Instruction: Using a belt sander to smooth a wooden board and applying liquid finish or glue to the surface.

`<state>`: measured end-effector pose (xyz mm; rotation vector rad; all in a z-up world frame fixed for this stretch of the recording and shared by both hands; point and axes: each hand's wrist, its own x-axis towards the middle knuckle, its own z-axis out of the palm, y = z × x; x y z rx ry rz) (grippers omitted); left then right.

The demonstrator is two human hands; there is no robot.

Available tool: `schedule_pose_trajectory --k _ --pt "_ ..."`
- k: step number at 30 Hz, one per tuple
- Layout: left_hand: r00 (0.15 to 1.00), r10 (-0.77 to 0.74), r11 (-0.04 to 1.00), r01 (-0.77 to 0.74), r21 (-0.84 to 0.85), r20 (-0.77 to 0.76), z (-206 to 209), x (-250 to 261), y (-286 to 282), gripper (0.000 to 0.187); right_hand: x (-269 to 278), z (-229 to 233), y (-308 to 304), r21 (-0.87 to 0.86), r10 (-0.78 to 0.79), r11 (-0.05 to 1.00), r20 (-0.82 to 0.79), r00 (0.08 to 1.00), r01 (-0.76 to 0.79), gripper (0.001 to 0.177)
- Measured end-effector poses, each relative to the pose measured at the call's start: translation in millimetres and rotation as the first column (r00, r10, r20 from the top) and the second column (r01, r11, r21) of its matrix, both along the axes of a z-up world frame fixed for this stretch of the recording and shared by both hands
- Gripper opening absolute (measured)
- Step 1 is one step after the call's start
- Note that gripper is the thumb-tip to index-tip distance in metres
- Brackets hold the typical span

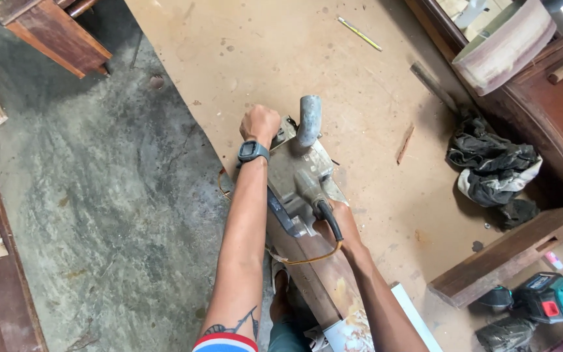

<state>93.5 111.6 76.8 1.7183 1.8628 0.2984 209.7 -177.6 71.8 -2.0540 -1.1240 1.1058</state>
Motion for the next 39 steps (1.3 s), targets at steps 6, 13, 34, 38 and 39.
schedule_pose_trajectory --k 6,13,34,38,39 --pt "0.996 -0.02 0.998 0.025 -0.049 0.088 -15 31 -68 0.04 24 -13 -80 0.002 -0.007 1.0 0.034 0.999 0.006 0.018" --pt "0.99 -0.058 0.985 0.077 -0.152 0.13 43 41 -225 0.044 38 -13 -225 0.016 0.015 1.0 0.119 0.993 -0.017 0.02" --pt "0.996 0.051 0.996 -0.046 0.071 -0.072 -40 -16 20 0.038 3 -28 5 0.126 0.139 0.982 0.032 0.99 -0.142 0.019" --pt "0.998 0.062 0.992 -0.059 0.11 -0.016 -20 -13 33 0.036 11 -16 28 0.194 0.128 0.974 -0.04 0.991 -0.118 0.021" --pt "0.997 0.078 0.992 -0.076 0.098 -0.02 -20 -10 36 0.035 14 -15 28 0.203 0.125 0.973 -0.059 0.99 -0.11 0.02"
